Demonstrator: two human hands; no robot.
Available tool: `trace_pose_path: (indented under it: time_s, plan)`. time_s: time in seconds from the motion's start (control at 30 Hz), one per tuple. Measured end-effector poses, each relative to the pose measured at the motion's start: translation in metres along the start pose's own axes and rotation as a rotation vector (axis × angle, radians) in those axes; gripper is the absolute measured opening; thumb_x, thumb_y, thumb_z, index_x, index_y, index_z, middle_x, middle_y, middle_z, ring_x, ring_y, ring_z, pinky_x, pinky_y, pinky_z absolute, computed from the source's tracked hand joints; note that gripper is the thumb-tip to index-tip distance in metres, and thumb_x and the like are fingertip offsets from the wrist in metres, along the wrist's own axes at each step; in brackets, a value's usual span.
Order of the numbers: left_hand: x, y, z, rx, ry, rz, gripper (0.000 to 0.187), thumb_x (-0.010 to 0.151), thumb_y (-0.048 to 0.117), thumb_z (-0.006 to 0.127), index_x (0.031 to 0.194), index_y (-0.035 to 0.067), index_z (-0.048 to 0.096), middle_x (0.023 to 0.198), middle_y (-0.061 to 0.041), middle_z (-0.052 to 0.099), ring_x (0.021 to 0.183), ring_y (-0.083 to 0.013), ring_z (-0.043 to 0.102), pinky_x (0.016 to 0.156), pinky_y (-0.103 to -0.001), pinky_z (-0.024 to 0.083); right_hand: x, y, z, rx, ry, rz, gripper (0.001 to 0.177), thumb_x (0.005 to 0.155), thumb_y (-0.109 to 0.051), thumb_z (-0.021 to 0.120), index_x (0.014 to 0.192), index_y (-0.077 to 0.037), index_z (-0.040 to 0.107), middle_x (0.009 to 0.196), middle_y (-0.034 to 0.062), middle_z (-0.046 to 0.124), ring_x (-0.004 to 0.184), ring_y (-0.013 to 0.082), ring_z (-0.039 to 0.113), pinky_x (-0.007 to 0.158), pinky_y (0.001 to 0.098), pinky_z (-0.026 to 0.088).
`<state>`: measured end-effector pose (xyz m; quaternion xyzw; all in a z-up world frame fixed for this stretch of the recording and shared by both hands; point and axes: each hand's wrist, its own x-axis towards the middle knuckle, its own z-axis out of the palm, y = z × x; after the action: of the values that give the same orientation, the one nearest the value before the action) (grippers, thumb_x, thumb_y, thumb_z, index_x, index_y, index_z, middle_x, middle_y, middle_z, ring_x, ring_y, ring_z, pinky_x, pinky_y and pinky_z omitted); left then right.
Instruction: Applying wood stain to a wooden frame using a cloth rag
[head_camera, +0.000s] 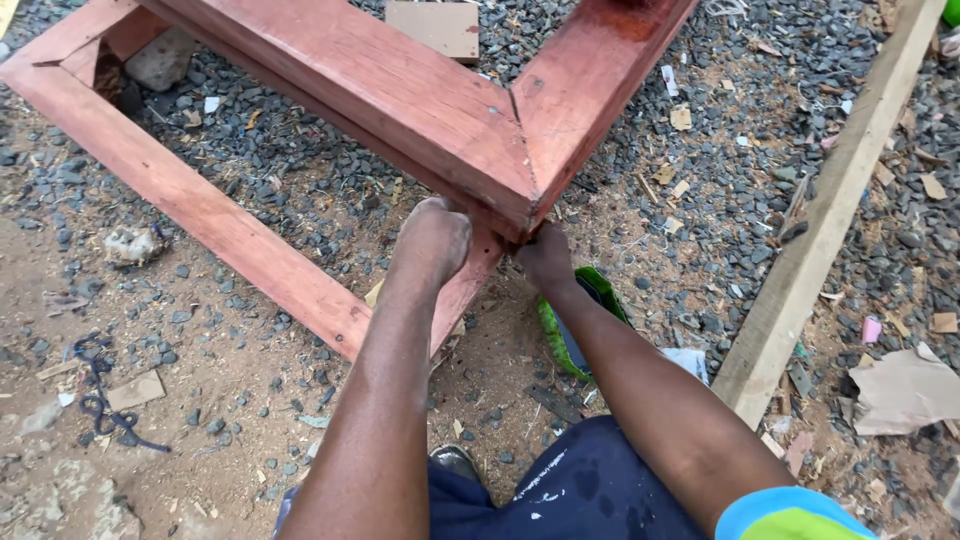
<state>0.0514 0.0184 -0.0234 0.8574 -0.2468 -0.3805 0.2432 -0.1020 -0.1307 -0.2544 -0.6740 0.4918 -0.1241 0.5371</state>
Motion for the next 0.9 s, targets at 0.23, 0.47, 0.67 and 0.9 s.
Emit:
trace_pose_path:
  time_s: [0.23,0.47,0.67,0.9]
  plan:
    - [-0.023,0.006,-0.018,-0.07,-0.022,-0.029,0.046,0.082,0.029,0.054,0.122,0.019,0.074,0.122,-0.016,0.073,0.127,-0.0391,0.062,0.106,-0.055,0.05,-0.111,-0.137,0.01,-0.645,-0.553,-0.226,0.046,0.09,-0.036,0.066,0.113,0.003,0.073,0.108,0.0291,0.074,0.107,0.0477,0.07,0.092,0.0565,0.058]
    - [-0.005,0.002,0.006,0.017,-0.102,0.036,0.045,0.082,0.021,0.052,0.119,0.012,0.075,0.118,-0.019,0.074,0.125,-0.0404,0.063,0.103,-0.057,0.051,-0.066,-0.072,-0.002,-0.402,-0.316,-0.076,0.021,0.082,-0.005,0.062,0.097,0.007,0.069,0.089,0.0253,0.068,0.089,0.0461,0.071,0.076,0.052,0.057]
    - [-0.005,0.024,0.038,0.419,-0.385,0.324,0.043,0.086,0.01,0.047,0.116,-0.004,0.075,0.117,-0.024,0.075,0.124,-0.0427,0.064,0.107,-0.053,0.051,-0.085,-0.077,-0.071,-0.355,-0.445,0.047,0.029,0.083,-0.013,0.067,0.111,-0.01,0.076,0.108,0.0159,0.077,0.105,0.0355,0.072,0.09,0.0471,0.056]
    - [-0.03,0.057,0.036,0.635,-0.531,0.621,0.05,0.092,0.008,0.037,0.129,-0.011,0.065,0.133,-0.033,0.066,0.132,-0.0472,0.056,0.115,-0.056,0.043,-0.126,-0.02,-0.124,-0.577,-0.234,0.315,0.033,0.082,-0.01,0.062,0.11,-0.006,0.078,0.102,0.0188,0.078,0.106,0.0404,0.073,0.091,0.0518,0.059]
